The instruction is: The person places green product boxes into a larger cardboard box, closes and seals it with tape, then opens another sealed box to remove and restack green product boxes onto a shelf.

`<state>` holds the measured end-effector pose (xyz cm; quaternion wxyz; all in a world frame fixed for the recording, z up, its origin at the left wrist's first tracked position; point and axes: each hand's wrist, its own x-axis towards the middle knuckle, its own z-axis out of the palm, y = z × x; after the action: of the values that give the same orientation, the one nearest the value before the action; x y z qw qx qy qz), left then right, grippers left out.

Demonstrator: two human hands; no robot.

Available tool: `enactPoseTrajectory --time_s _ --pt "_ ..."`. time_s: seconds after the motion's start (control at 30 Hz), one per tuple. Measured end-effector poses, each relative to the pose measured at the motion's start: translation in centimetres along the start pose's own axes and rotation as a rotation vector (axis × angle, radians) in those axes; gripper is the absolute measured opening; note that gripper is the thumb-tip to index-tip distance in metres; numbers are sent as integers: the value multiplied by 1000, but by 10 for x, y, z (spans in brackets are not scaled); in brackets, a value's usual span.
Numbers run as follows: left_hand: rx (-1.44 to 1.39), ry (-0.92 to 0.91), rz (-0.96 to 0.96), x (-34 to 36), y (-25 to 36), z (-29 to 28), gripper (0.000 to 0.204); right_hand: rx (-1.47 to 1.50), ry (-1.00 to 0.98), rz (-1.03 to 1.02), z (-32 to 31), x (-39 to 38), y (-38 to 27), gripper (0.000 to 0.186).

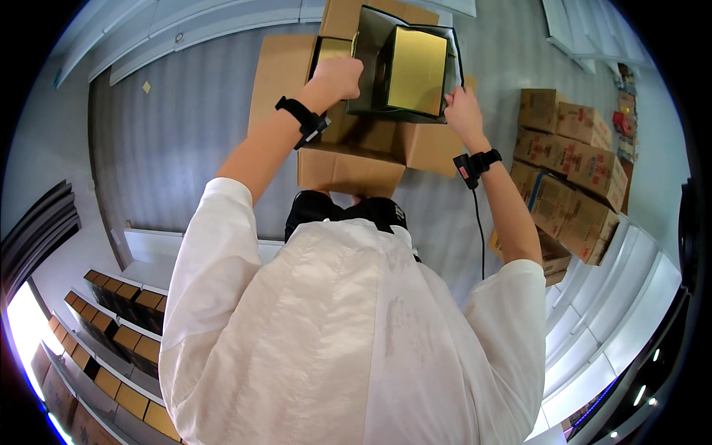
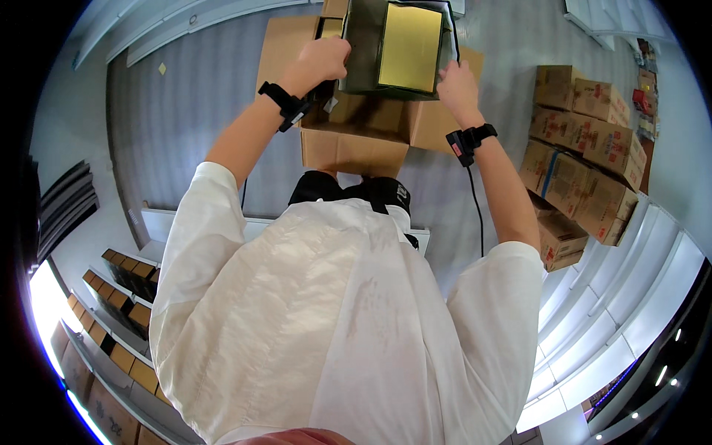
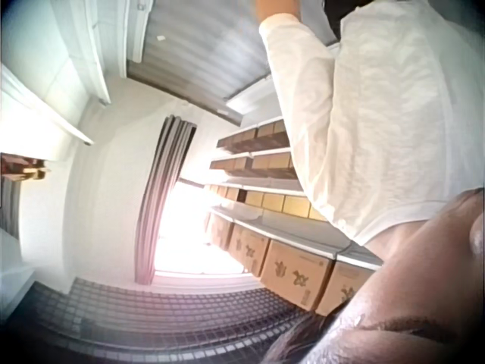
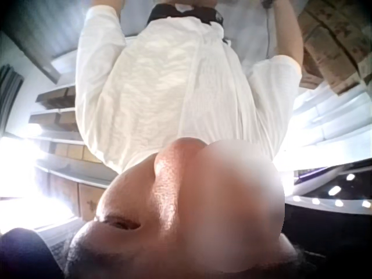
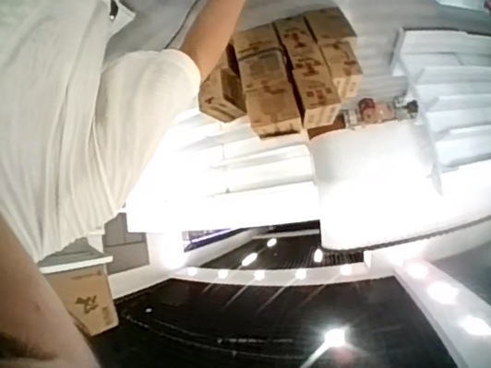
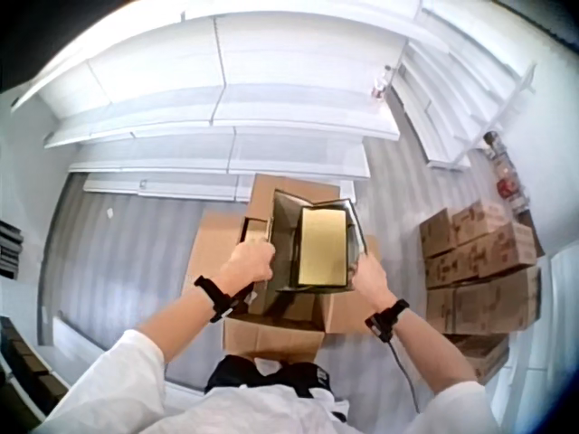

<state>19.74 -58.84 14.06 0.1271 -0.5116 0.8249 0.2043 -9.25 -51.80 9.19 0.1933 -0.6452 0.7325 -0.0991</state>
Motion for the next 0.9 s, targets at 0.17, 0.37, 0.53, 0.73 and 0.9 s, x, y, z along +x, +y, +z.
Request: enactPoseTrajectory --time_s 0.17,0.37,0.53,0.73,0.9 --pt "52 -35 -27 2 8 4 25 56 16 -85 8 6 22 17" --pt "60 107 -17 -1 5 22 27 498 135 -105 -3 4 32 26" --pt "218 -9 -102 -5 21 7 28 958 16 104 -49 -12 -5 27" --pt "256 -14 -94 6 23 21 28 755 59 163 -21 -9 26 31" --pt "165 207 -38 0 20 27 29 747 129 227 9 -1 40 36"
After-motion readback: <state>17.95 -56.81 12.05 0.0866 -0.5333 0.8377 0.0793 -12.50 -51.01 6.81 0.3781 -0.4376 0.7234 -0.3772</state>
